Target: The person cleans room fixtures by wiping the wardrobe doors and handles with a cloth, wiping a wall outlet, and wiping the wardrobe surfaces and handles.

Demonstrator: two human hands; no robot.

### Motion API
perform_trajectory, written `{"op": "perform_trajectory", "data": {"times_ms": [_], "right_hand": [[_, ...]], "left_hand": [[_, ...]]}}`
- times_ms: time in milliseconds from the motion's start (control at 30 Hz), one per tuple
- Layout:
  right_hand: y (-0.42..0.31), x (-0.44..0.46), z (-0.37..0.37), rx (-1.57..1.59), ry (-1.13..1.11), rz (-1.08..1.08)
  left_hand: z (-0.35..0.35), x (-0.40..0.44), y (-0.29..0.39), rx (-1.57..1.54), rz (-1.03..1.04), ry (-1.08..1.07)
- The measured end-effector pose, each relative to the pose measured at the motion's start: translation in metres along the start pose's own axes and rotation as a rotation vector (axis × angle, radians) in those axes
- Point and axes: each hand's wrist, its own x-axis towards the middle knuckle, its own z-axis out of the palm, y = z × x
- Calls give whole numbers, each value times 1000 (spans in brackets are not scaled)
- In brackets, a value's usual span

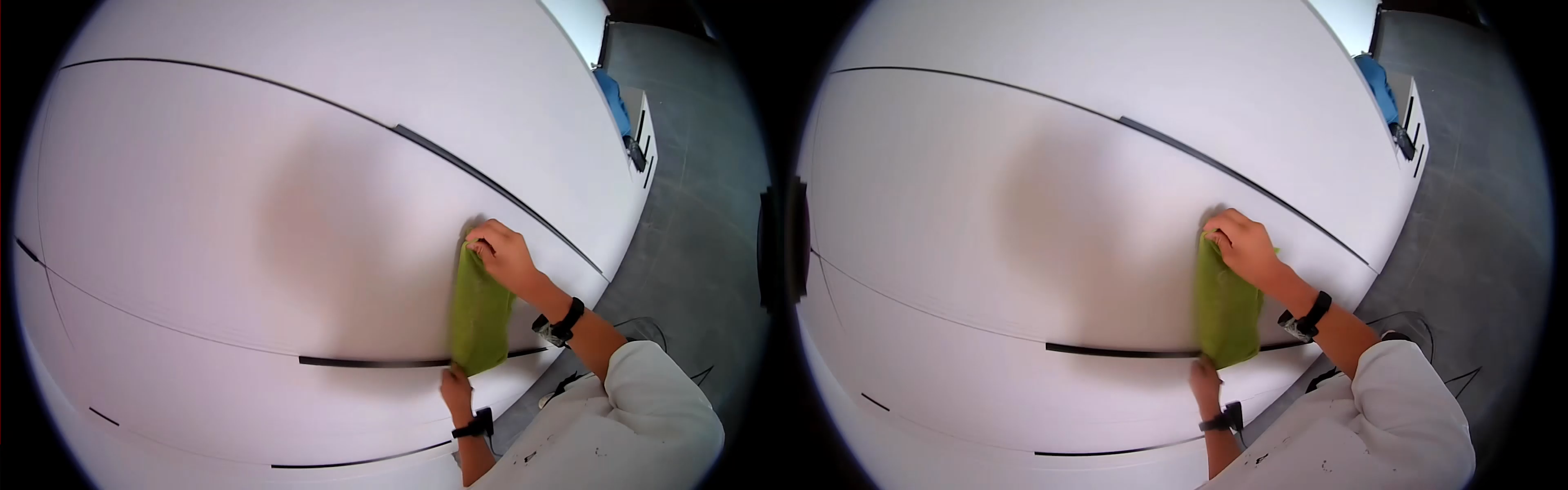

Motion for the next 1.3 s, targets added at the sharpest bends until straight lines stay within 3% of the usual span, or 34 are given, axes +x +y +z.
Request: {"op": "perform_trajectory", "data": {"times_ms": [33,100,167,300,367,433,600,700,767,833,967,1000,1033,1067,1200,1300], "right_hand": [[-2,2,-3,-19,-3,-14],[-9,11,-3,-6,55,35],[-29,34,-3,39,186,-7],[-86,106,3,-207,400,-282],[-93,133,15,-157,335,-299],[-89,154,26,-141,135,-178],[-86,146,38,-162,56,-244],[-76,137,41,-102,236,-184],[-77,137,31,-165,144,-183],[-70,131,26,-112,184,-123],[-20,100,8,-161,211,-266],[-2,88,0,-186,209,-344],[16,76,-13,-229,246,-277],[34,60,-21,-244,230,-271],[102,20,-13,-340,204,-114],[138,1,-4,-397,191,32]], "left_hand": [[-2,-19,17,-120,-60,-193],[1,-33,29,-450,21,-377],[-9,-25,48,-666,81,-383],[-68,13,91,-1075,229,-408],[-85,29,104,-996,319,-336],[-85,37,109,-1224,111,-335],[-70,21,85,-1373,91,-309],[-66,27,75,-1289,122,-379],[-64,38,72,-1213,175,-484],[-55,58,83,-602,646,-388],[-34,72,112,-217,765,-768],[-28,69,116,-217,662,-889],[-22,65,114,-216,531,-997],[-10,68,106,-177,611,-1060],[15,98,104,-90,453,-1348],[32,126,92,-120,467,-1170]]}}
